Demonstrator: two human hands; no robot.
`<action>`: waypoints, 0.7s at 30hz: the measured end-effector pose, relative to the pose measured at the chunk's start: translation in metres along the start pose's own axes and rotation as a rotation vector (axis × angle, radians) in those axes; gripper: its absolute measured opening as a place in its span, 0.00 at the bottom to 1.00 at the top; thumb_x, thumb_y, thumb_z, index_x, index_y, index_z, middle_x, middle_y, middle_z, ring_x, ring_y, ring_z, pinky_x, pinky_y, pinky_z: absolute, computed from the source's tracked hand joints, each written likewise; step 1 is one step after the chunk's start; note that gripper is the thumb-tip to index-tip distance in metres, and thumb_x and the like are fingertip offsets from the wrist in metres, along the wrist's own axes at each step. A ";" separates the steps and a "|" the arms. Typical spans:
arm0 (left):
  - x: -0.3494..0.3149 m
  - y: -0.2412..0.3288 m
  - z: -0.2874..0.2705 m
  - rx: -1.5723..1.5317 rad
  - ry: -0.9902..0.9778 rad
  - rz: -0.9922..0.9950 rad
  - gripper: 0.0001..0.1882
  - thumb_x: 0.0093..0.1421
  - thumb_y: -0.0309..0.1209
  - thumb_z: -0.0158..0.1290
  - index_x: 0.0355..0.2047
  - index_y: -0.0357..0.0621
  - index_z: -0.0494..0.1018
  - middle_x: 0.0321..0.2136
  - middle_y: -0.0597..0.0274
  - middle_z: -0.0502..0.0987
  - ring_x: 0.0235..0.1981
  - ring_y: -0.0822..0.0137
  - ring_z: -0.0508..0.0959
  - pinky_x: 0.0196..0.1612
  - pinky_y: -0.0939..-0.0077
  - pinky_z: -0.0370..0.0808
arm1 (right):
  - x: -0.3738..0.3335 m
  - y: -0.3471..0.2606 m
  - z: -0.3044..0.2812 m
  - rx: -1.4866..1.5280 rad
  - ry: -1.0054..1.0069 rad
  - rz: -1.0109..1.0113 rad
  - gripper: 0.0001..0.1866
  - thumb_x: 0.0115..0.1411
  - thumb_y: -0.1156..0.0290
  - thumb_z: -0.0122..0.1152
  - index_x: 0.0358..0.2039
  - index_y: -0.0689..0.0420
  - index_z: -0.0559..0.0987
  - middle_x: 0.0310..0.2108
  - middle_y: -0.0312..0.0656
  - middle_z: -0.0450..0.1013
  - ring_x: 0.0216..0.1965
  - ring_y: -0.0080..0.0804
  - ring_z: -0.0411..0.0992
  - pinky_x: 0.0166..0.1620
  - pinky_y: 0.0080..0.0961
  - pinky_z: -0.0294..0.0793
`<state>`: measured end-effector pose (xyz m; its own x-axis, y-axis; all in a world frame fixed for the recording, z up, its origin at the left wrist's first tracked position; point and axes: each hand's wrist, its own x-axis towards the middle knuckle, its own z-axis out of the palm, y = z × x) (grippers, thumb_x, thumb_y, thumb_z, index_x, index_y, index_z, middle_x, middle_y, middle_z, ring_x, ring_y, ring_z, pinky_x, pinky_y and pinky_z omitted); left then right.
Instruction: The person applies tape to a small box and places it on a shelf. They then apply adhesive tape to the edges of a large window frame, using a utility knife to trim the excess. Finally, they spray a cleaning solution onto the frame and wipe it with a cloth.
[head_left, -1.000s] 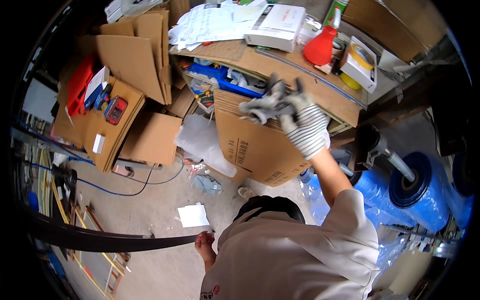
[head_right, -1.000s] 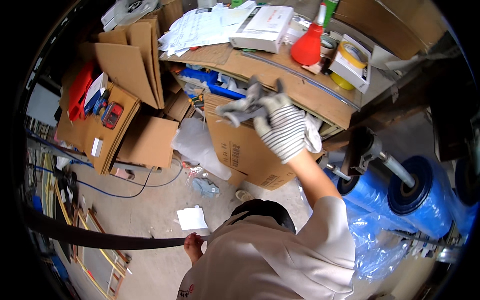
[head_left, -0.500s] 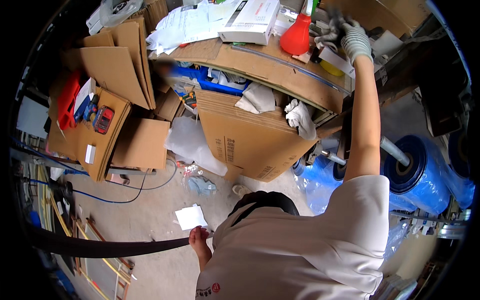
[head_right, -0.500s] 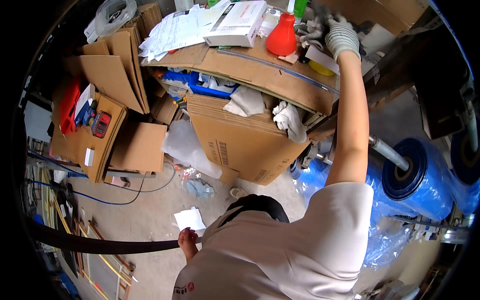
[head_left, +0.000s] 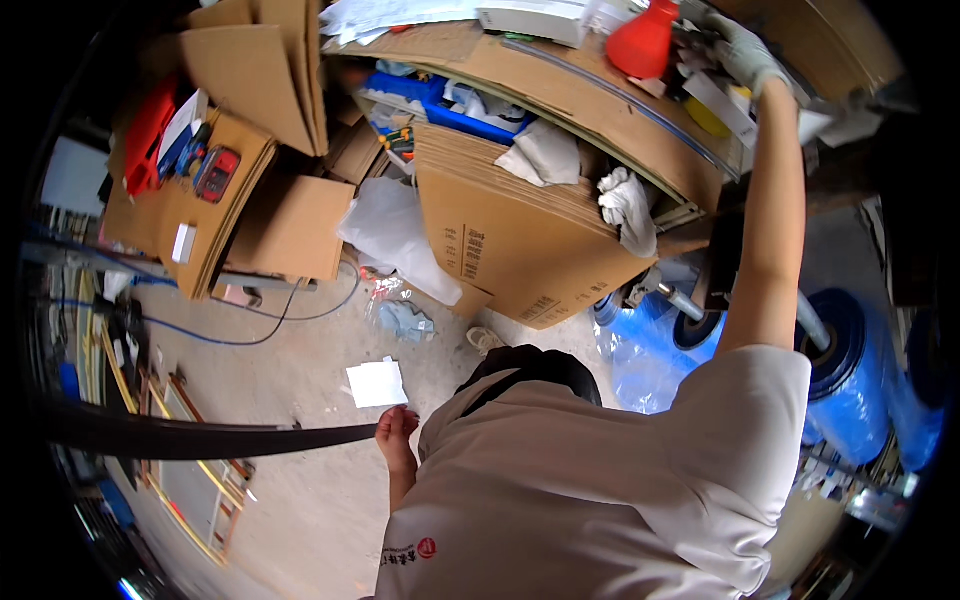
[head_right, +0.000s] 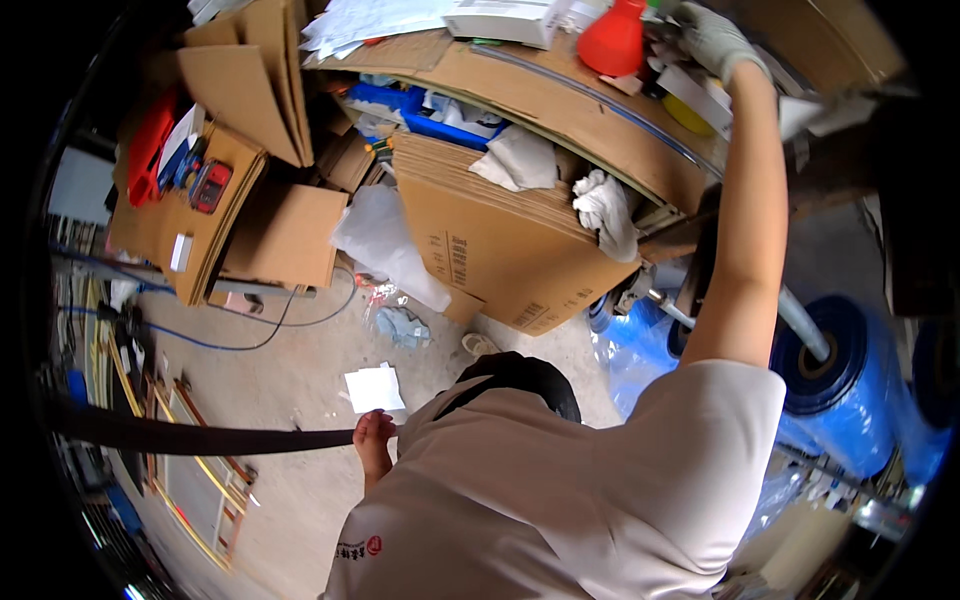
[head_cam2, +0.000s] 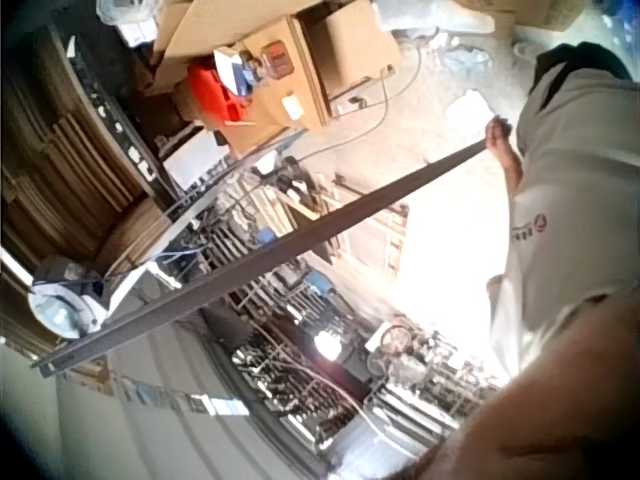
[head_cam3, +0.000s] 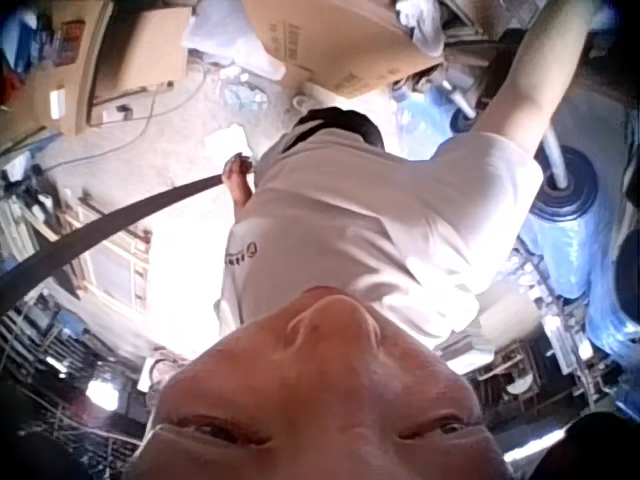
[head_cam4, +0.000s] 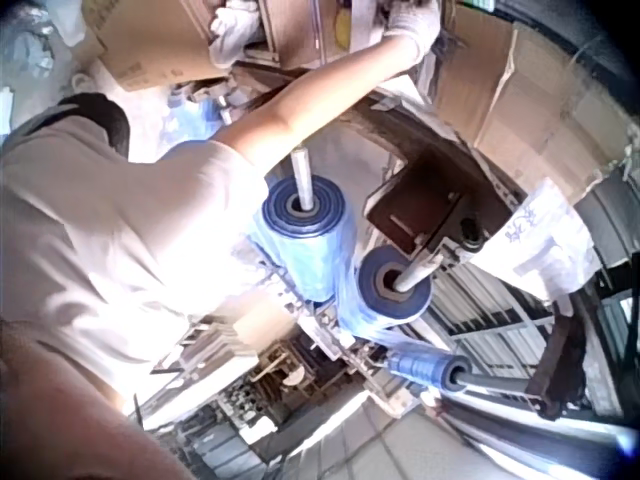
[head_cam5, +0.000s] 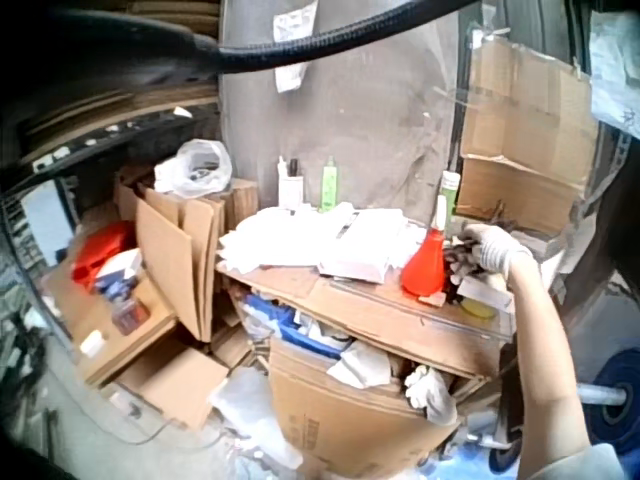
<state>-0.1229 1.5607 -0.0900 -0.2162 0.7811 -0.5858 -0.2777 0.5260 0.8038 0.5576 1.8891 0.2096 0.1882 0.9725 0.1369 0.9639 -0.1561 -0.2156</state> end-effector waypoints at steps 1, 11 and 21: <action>-0.004 0.000 0.000 0.009 0.027 0.020 0.09 0.61 0.33 0.50 0.34 0.39 0.74 0.24 0.64 0.76 0.24 0.75 0.74 0.31 0.79 0.73 | -0.021 -0.048 -0.015 -0.123 0.054 0.034 0.25 0.53 0.82 0.45 0.53 0.55 0.70 0.44 0.40 0.74 0.42 0.31 0.71 0.48 0.27 0.68; -0.034 -0.008 0.008 -0.013 0.184 -0.091 0.09 0.63 0.33 0.48 0.35 0.41 0.74 0.27 0.65 0.77 0.27 0.75 0.75 0.34 0.81 0.73 | -0.092 -0.215 0.037 0.285 0.368 -0.601 0.17 0.64 0.72 0.49 0.53 0.59 0.71 0.49 0.41 0.71 0.48 0.28 0.70 0.52 0.23 0.67; -0.125 -0.077 0.009 -0.146 0.380 -0.179 0.11 0.62 0.32 0.49 0.38 0.37 0.74 0.31 0.61 0.77 0.33 0.72 0.76 0.38 0.77 0.74 | -0.212 -0.411 0.270 0.305 -0.436 -1.353 0.12 0.56 0.68 0.52 0.40 0.55 0.76 0.37 0.47 0.74 0.38 0.46 0.72 0.45 0.39 0.70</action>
<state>-0.0661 1.4254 -0.0780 -0.4740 0.4885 -0.7326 -0.4654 0.5673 0.6794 0.0702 1.7938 0.0080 -0.9388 0.3260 0.1109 0.2671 0.8926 -0.3631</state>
